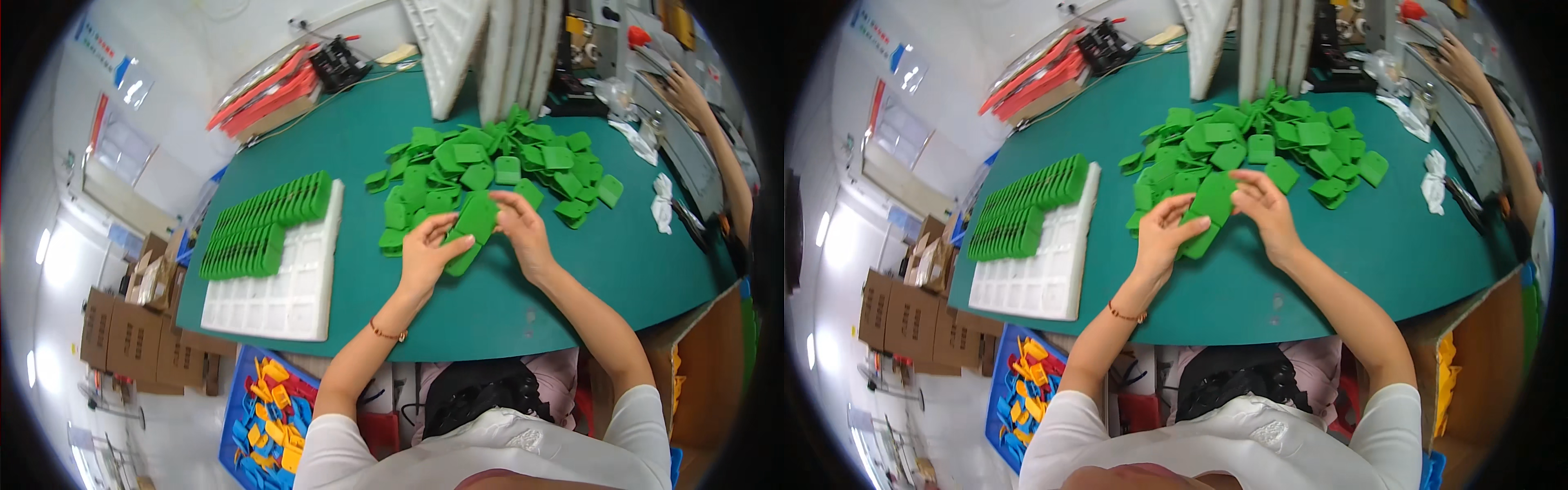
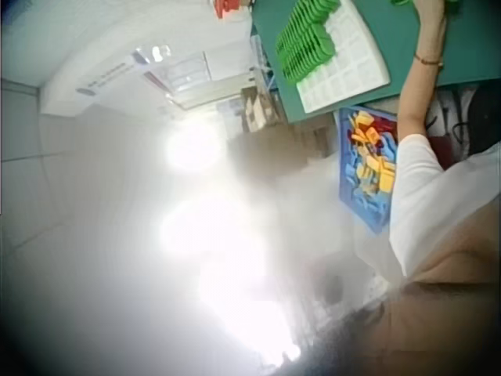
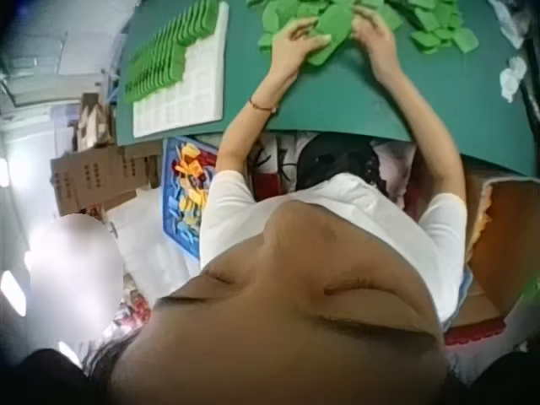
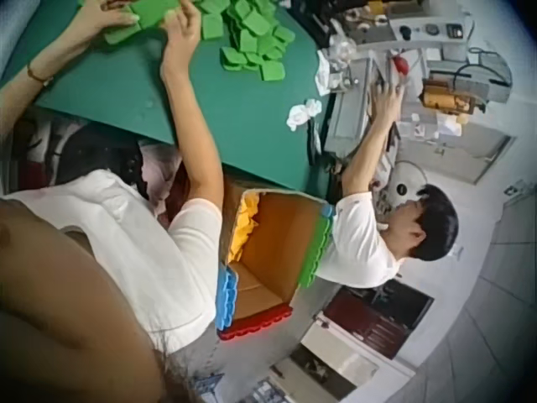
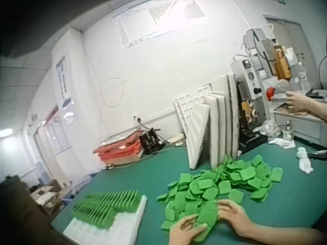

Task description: Assembling green plastic casings onto small black electronic components at a workbench.

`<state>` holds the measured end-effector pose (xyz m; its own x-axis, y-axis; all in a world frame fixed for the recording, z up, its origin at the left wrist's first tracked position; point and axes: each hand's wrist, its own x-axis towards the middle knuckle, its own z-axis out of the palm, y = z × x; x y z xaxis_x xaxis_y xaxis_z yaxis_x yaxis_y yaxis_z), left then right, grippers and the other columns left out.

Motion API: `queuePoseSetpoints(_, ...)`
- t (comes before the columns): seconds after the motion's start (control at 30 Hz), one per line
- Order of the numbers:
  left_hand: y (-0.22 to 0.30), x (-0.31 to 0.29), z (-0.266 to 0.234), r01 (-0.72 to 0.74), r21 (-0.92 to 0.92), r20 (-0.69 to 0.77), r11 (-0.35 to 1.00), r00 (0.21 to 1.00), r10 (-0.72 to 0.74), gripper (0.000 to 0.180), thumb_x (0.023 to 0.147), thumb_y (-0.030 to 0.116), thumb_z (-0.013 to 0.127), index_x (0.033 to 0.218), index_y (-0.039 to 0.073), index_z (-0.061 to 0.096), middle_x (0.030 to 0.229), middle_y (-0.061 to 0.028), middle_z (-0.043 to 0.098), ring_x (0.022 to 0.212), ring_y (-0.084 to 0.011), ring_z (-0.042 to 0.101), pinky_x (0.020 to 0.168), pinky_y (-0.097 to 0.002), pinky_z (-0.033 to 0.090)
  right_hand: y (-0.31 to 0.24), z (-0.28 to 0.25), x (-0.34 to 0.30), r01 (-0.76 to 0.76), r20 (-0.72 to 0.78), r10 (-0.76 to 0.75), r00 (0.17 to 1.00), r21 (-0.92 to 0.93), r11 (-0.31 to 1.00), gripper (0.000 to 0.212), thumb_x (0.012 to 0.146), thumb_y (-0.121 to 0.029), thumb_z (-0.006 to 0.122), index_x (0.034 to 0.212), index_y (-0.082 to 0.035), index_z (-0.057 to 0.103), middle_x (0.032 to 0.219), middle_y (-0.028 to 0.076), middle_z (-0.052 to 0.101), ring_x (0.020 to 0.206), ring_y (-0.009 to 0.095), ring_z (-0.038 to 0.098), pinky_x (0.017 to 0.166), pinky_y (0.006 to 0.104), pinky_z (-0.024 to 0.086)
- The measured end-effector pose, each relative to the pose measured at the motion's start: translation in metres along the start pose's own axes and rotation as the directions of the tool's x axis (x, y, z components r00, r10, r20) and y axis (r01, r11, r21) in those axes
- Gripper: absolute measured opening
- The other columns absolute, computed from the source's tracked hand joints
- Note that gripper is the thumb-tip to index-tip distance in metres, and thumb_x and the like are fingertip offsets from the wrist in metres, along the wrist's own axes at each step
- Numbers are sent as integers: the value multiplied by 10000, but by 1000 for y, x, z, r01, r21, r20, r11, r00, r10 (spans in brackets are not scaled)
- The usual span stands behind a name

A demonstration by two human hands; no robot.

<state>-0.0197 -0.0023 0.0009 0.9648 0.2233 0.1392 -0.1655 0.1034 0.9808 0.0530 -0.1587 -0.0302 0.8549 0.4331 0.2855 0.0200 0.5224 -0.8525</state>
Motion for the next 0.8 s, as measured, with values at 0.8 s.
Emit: queuePoseSetpoints(0.8,58,4,-249,307,900,-82,-309,816,573,303,555,256,732,738,57,596,747,-68,567,776,-277,481,694,-376,405,-5,-9,0,-76,42,78,996,-41,996,504,830,-160,516,1275,-15,329,1237,135,455,963,182,543,768,279,446)
